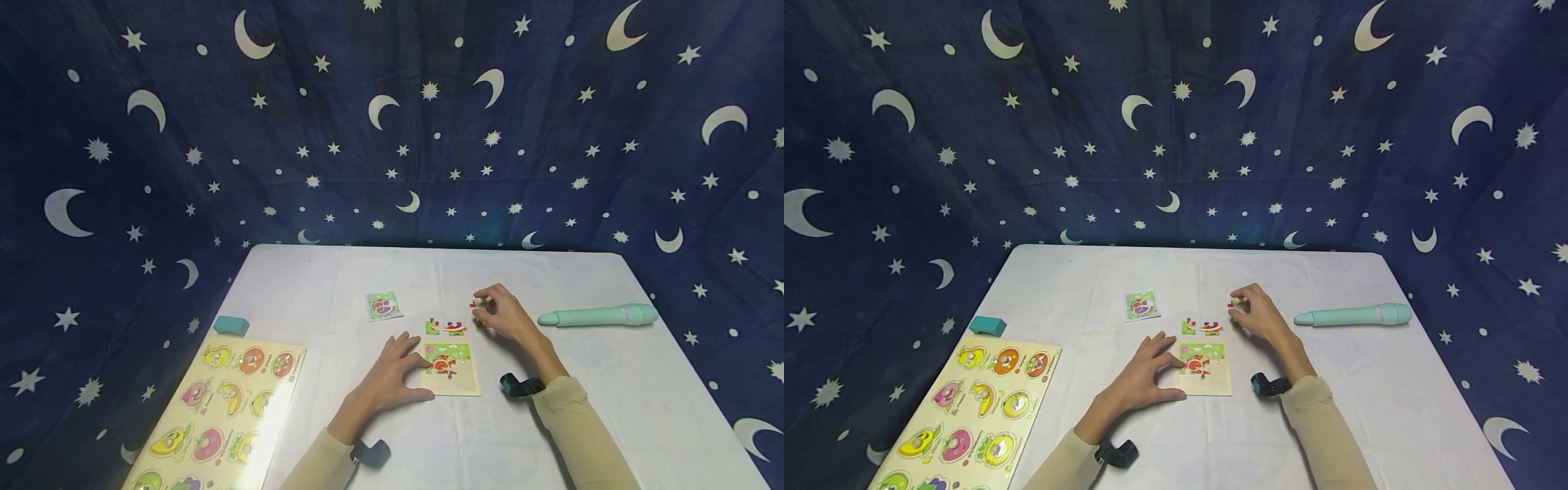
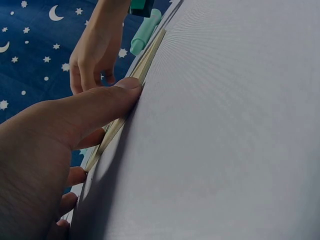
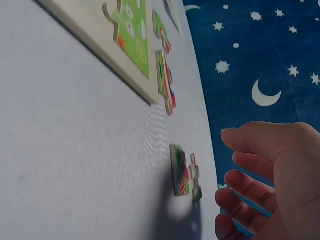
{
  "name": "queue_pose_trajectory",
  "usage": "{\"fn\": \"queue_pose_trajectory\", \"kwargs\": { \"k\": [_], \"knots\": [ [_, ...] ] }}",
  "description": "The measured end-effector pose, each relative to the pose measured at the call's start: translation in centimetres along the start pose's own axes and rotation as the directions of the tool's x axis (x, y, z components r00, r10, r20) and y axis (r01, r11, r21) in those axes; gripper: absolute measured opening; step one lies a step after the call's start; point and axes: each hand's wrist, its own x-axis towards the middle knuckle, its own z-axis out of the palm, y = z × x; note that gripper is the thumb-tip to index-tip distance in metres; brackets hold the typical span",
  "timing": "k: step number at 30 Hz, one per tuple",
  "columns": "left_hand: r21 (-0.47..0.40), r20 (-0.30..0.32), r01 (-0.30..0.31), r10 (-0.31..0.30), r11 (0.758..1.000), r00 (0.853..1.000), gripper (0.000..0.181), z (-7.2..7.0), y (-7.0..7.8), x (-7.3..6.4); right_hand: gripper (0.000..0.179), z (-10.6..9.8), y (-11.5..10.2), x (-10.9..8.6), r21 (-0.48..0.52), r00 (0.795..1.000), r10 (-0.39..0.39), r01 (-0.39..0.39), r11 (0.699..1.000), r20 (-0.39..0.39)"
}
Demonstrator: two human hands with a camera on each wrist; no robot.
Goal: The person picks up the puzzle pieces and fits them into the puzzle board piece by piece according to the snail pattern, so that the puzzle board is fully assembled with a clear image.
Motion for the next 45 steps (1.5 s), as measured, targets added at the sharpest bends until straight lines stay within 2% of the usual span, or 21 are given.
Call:
{"fn": "queue_pose_trajectory", "kwargs": {
  "k": [5,15,22,35,45],
  "knots": [
    [-0.003,0.002,0.004,-0.004,1.000,1.000,0.050,0.1,0.0,0.0,0.042,0.0,0.9,0.5,-0.021,0.998,0.053,-0.053,0.998,0.027],
    [0.000,0.000,-0.003,0.003,1.000,1.000,0.050,-0.1,0.0,0.0,0.041,-0.2,1.8,1.3,-0.048,0.994,0.087,-0.084,0.995,0.060],
    [0.001,0.001,-0.002,0.002,1.000,1.000,0.050,-0.1,0.1,0.0,0.038,-0.2,2.1,1.7,-0.076,0.992,0.088,-0.081,0.994,0.092],
    [-0.006,0.005,-0.001,0.001,1.000,1.000,0.050,-0.1,0.1,0.0,0.031,-0.4,1.9,1.9,-0.096,0.975,0.166,-0.153,0.984,0.148],
    [-0.004,0.006,0.005,-0.005,1.000,1.000,0.050,-0.2,0.0,0.0,0.027,-0.7,1.8,2.0,-0.046,0.981,0.158,-0.154,0.987,0.108]
  ]
}}
